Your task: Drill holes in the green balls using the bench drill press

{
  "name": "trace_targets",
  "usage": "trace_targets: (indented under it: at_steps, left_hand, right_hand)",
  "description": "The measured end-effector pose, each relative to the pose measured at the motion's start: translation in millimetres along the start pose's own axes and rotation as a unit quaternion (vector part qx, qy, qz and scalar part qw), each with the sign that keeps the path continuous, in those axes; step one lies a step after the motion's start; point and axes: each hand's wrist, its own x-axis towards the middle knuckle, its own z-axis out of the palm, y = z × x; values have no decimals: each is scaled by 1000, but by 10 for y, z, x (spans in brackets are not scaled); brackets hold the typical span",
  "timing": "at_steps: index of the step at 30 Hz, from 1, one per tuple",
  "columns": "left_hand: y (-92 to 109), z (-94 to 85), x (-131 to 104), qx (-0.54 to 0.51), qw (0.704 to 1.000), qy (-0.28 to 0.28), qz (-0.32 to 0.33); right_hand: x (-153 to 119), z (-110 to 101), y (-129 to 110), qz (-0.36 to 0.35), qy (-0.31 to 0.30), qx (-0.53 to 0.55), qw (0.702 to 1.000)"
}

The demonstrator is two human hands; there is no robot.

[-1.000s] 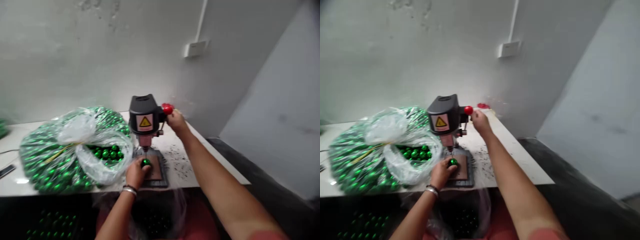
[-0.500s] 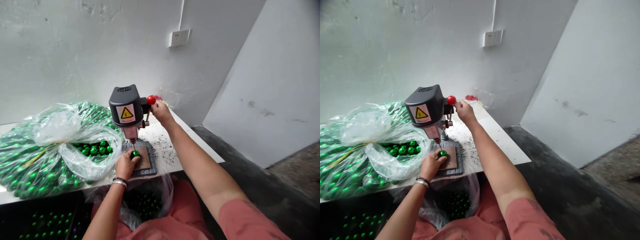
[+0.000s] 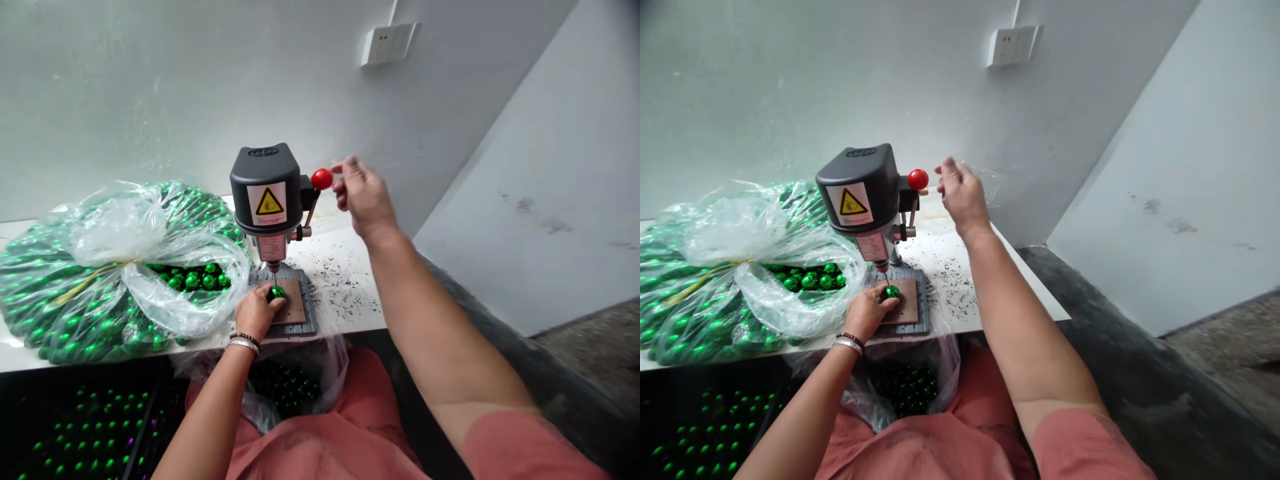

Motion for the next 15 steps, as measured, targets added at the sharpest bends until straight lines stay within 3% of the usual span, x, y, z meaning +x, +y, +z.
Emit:
trace_targets:
  at_steps: [3,7,10,15]
  left_hand:
    - [-5,7,-5,10,1000,3,3]
    - [-13,20,-2,13,1000,3,3]
    - [-18,28,1,9,1000,5,1]
    - [-18,27,-5,10,1000,2,-1]
  right_hand:
    - [-81,-80,-379,-24,-68,-25,997]
    - [-164,-37,-740,-53,-56,-232,970]
    - [-146,28,-795,-29,-69,-293,953]
    - [-88,95,-741,-18,-90,-276,957]
